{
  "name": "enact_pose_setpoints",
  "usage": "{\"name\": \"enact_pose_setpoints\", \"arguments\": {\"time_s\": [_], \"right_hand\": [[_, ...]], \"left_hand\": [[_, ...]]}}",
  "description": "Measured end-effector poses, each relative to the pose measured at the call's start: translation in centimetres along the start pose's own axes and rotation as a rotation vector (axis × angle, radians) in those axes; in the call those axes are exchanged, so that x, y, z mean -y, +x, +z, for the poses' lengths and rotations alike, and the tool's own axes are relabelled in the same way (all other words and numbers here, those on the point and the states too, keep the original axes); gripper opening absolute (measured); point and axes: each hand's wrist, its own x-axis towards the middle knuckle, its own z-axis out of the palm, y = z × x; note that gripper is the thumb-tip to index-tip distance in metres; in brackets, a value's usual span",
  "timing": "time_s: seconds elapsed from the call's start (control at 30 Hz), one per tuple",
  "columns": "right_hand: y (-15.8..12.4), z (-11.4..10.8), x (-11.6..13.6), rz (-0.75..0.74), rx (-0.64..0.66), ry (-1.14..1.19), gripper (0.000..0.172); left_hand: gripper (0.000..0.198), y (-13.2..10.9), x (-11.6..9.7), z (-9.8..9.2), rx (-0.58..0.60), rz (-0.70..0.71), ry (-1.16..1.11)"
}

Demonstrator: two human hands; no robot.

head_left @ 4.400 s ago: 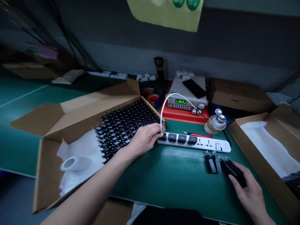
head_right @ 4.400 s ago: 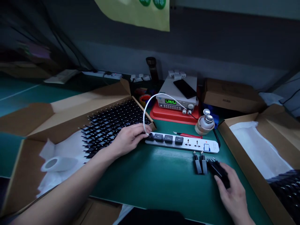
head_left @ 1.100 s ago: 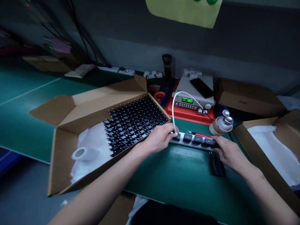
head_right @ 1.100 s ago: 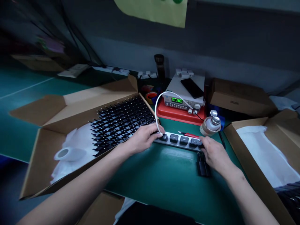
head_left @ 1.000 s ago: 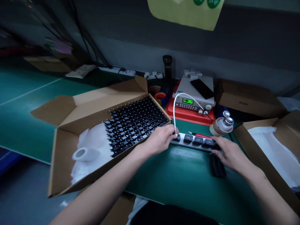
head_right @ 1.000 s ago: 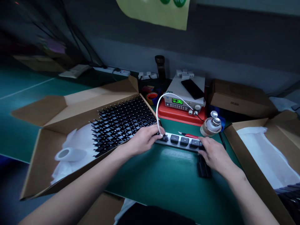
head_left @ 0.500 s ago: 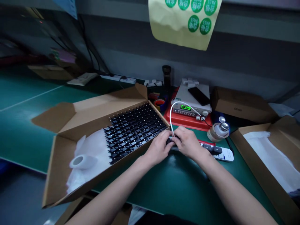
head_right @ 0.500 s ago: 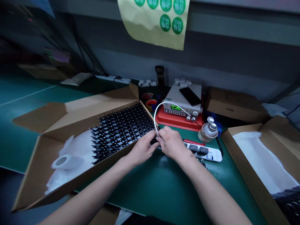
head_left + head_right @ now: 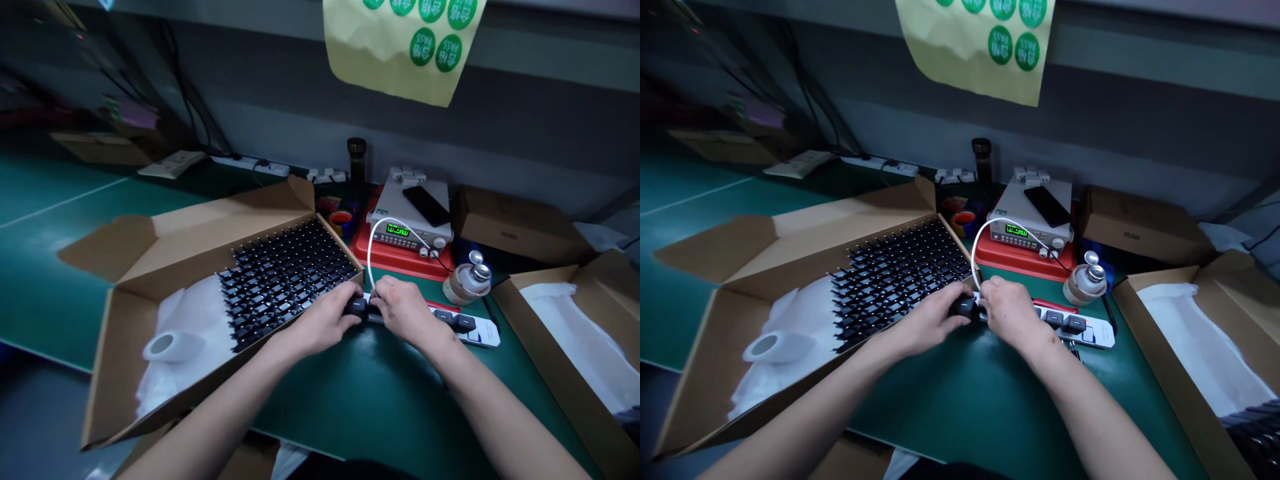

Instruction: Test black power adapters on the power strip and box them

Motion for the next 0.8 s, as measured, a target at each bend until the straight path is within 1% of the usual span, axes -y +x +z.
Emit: {"name": "enact_pose_setpoints", "arguments": {"time_s": [0.07, 0.13, 0.2, 0.27, 0.33, 0.47, 0.57, 0.6, 0.67, 0.73, 0.77, 0.8], "right_hand": [[-0.1, 0.1, 0.0, 0.006, -0.011, -0.014, 0.009], [-0.2, 0.2, 0.0, 0.007, -0.024, -0.028, 0.009], [-0.3, 0.3, 0.0, 0.002, -0.035, -0.038, 0.01], [-0.4, 0.4, 0.0, -0.008, -0.048, -0.043, 0.01], [-0.5, 0.6, 0.0, -0.019, -0.067, -0.041, 0.01], [-0.4, 1.2, -0.1, -0.032, -0.125, -0.007, 0.011], [-0.5, 1.1, -0.8, -0.049, -0.178, 0.054, 0.011], [-0.6, 0.9, -1.2, -0.046, -0.213, 0.086, 0.01], [-1.3, 0.2, -2.3, -0.006, -0.34, 0.229, 0.009], [-2.3, -0.4, -3.6, 0.052, -0.477, 0.435, 0.01], [-2.8, -0.7, -4.1, 0.076, -0.515, 0.528, 0.011], [-3.2, -0.8, -4.5, 0.093, -0.52, 0.592, 0.011]], "left_hand": [[0.044, 0.3, 0.3, 1.3, 0.02, 0.032, -0.048], [0.046, 0.5, 0.6, 2.8, 0.023, 0.067, -0.095], [0.045, 0.8, 0.8, 3.9, 0.012, 0.04, -0.148], [0.045, 0.9, 0.7, 4.5, 0.001, -0.008, -0.194], [0.044, 0.9, 0.6, 4.6, -0.001, -0.036, -0.2], [0.043, 1.1, 0.4, 4.4, 0.012, -0.037, -0.154], [0.046, 1.2, 0.5, 4.2, 0.019, -0.038, -0.114], [0.047, 1.2, 0.5, 4.2, 0.02, -0.046, -0.099], [0.05, 1.1, 0.3, 4.1, 0.026, -0.065, -0.082], [0.051, 1.2, 0.0, 3.9, 0.039, -0.083, -0.08], [0.05, 1.2, -0.2, 3.8, 0.047, -0.093, -0.078], [0.05, 1.3, -0.4, 3.7, 0.053, -0.103, -0.072]]}}
